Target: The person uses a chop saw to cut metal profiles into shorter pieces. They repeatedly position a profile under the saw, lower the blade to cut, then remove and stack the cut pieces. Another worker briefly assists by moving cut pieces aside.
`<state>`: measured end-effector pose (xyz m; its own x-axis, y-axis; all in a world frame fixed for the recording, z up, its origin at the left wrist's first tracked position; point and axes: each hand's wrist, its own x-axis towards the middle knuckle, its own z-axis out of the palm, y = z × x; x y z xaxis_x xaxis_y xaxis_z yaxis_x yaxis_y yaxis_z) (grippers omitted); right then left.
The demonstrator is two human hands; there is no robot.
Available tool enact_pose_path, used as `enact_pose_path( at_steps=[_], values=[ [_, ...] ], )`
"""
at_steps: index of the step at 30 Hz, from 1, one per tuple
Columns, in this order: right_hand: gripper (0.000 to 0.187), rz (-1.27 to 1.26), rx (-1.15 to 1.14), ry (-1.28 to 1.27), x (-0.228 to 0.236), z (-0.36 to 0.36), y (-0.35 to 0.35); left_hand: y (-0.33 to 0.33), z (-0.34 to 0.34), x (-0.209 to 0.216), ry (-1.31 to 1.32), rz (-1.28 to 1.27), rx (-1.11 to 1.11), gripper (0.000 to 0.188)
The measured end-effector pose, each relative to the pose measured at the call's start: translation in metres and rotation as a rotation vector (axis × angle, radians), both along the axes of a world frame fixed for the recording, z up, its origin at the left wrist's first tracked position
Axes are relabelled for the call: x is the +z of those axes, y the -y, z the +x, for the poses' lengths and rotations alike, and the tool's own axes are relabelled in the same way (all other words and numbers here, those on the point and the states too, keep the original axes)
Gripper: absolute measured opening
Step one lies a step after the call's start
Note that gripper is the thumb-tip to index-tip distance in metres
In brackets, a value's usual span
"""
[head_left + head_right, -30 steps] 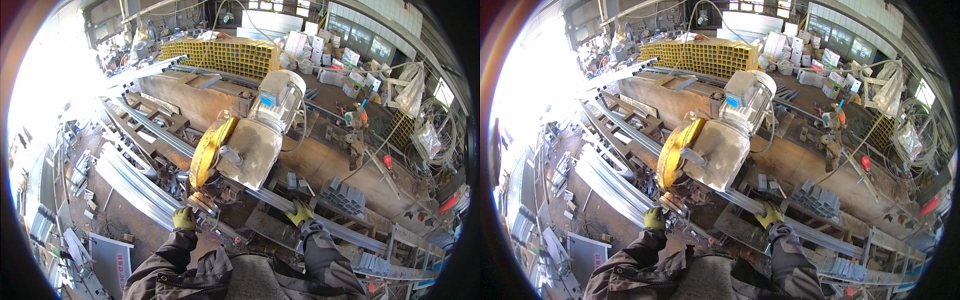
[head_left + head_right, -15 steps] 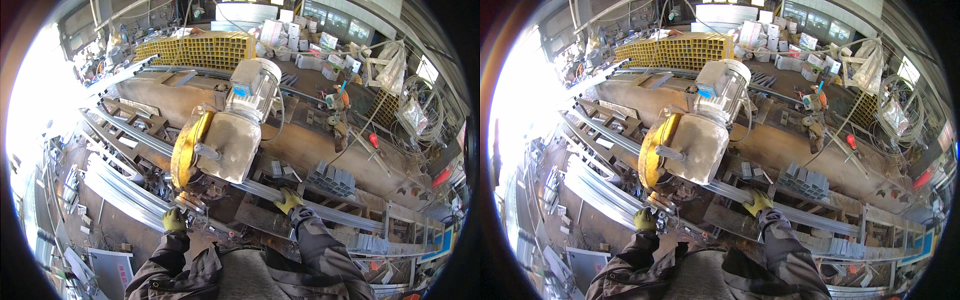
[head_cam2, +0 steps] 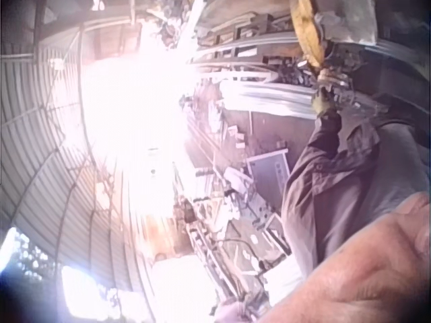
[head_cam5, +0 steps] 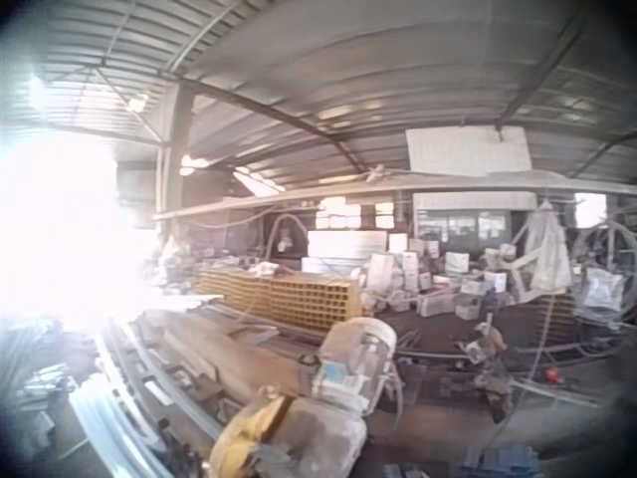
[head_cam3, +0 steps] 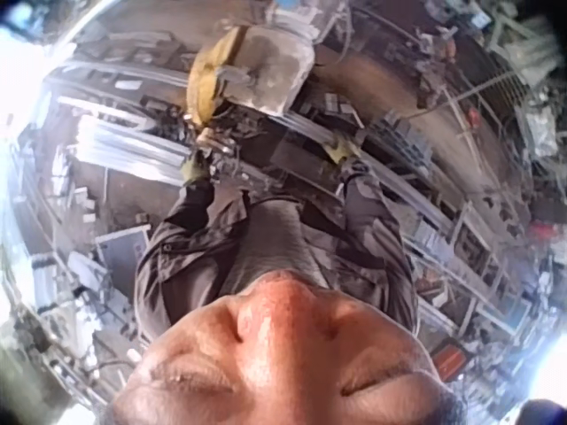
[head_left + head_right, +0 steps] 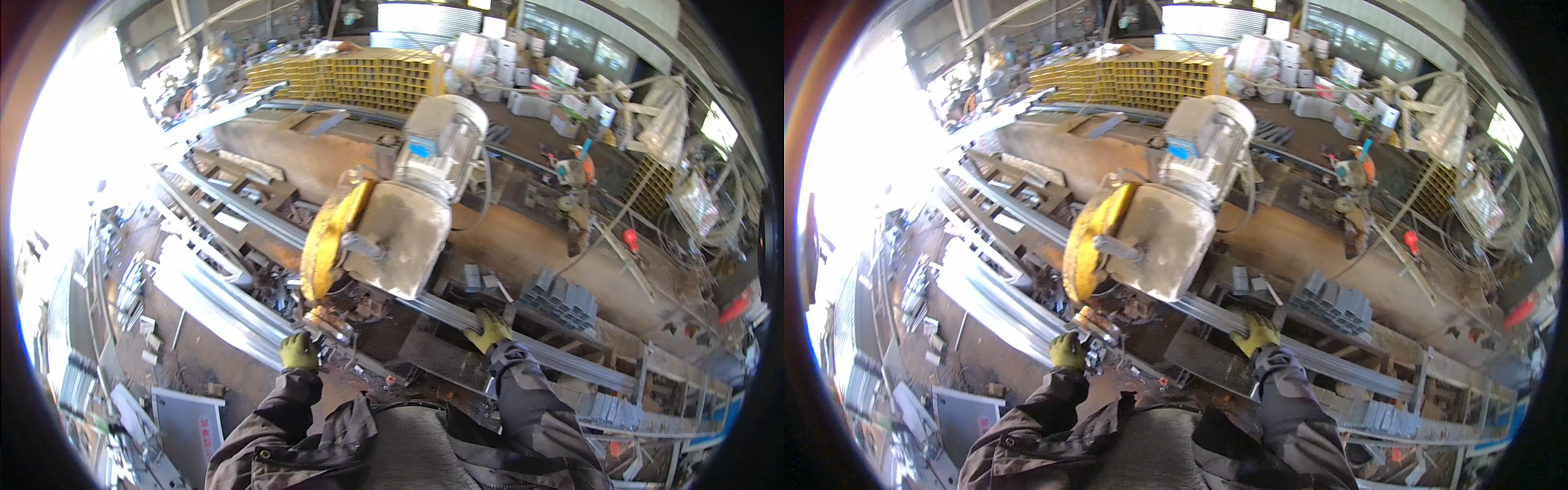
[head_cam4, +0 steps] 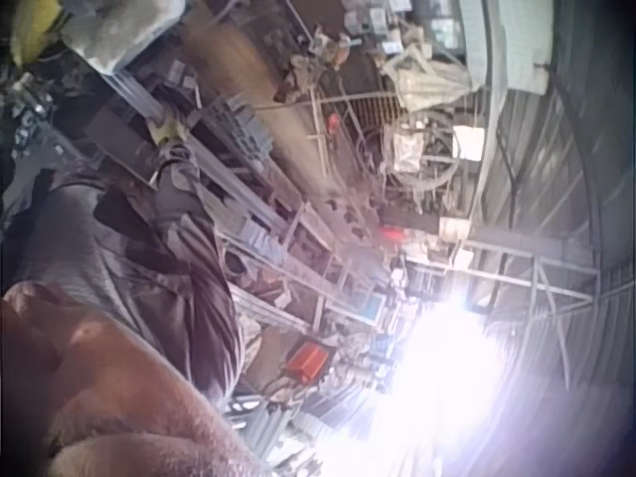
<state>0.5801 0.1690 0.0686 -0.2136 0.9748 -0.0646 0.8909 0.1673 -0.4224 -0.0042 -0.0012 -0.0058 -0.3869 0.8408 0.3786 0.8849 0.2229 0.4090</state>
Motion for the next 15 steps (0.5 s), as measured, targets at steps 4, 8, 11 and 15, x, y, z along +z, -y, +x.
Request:
enact_pose_path(
  at_steps=[4,8,11,15],
  values=[
    [0.095,0.009,-0.026,-0.005,-0.008,0.001,-0.003,0.001,0.004,0.007,-0.034,0.047,0.012,0.027],
    [0.095,0.016,-0.007,-0.001,-0.013,0.004,-0.006,0.002,0.008,0.018,-0.033,0.005,0.027,0.030],
    [0.094,0.035,-0.003,0.024,-0.014,0.003,-0.005,0.005,0.010,0.025,-0.038,-0.045,0.049,0.030],
    [0.094,0.018,-0.013,0.021,-0.011,0.003,-0.002,0.005,0.012,0.030,-0.036,0.039,0.015,0.029]
  ],
)
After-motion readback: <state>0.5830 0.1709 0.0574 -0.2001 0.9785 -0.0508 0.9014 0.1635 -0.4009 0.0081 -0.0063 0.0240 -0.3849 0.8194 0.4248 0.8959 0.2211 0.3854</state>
